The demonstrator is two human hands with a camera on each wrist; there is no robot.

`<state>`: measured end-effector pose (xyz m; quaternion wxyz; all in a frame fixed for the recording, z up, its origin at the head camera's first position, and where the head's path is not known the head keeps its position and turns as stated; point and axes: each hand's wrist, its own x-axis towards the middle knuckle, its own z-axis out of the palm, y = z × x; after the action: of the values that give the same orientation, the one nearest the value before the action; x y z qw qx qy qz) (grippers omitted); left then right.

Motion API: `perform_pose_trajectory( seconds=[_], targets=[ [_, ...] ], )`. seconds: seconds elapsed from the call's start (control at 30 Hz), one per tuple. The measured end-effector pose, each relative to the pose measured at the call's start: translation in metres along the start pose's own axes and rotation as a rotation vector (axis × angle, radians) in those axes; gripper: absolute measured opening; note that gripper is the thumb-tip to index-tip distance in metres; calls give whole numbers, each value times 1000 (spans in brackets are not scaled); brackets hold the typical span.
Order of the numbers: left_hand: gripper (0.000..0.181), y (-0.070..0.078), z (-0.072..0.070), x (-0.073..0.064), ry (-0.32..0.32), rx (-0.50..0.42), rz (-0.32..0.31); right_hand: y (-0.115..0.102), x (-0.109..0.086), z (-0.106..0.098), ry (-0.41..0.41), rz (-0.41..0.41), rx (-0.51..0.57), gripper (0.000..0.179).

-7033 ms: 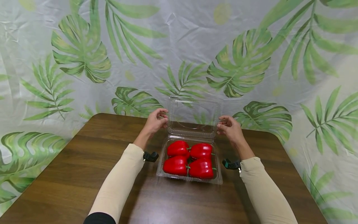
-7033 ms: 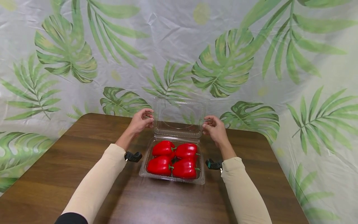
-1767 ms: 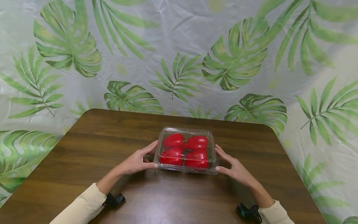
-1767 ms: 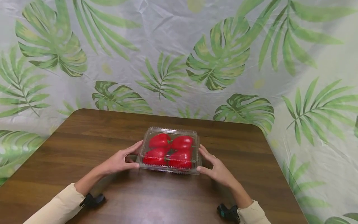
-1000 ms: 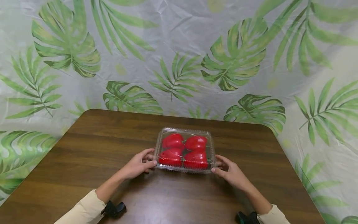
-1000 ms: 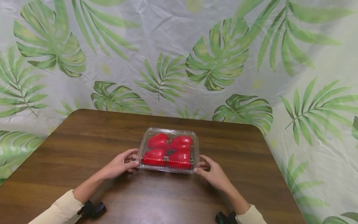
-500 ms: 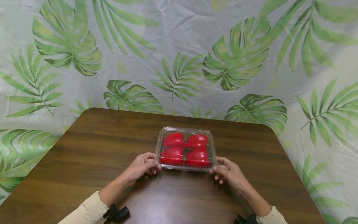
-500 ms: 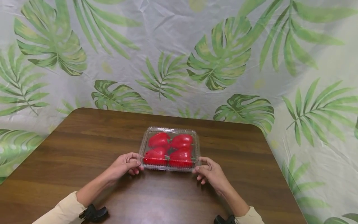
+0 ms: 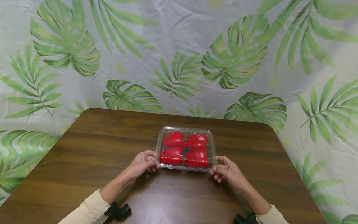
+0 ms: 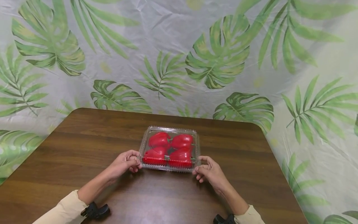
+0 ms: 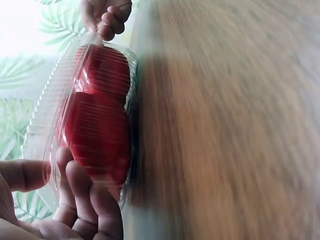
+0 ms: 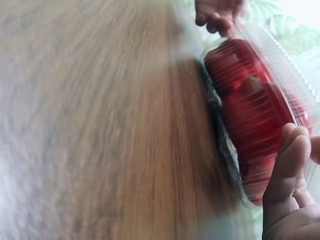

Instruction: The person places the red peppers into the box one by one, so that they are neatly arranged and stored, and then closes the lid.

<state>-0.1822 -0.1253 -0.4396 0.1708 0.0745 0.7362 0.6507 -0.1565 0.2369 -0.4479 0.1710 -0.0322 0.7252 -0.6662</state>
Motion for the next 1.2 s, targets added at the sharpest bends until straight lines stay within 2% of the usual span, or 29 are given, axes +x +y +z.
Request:
perform_pose_trajectory(
  seconds=[0.27, 0.43, 0.8, 1.2],
  targets=[
    [27, -1, 10, 1, 63, -35, -15, -4, 0, 2, 26, 21, 48, 47],
    [24, -2, 10, 2, 78, -33, -30, -5, -1, 3, 35, 18, 79, 47],
    [24, -5, 3, 0, 40, -28, -46, -1, 0, 3, -11, 30, 101, 51],
    [25, -9, 0, 0, 51, -29, -50, 3, 0, -2, -83, -13, 23, 60]
  ],
)
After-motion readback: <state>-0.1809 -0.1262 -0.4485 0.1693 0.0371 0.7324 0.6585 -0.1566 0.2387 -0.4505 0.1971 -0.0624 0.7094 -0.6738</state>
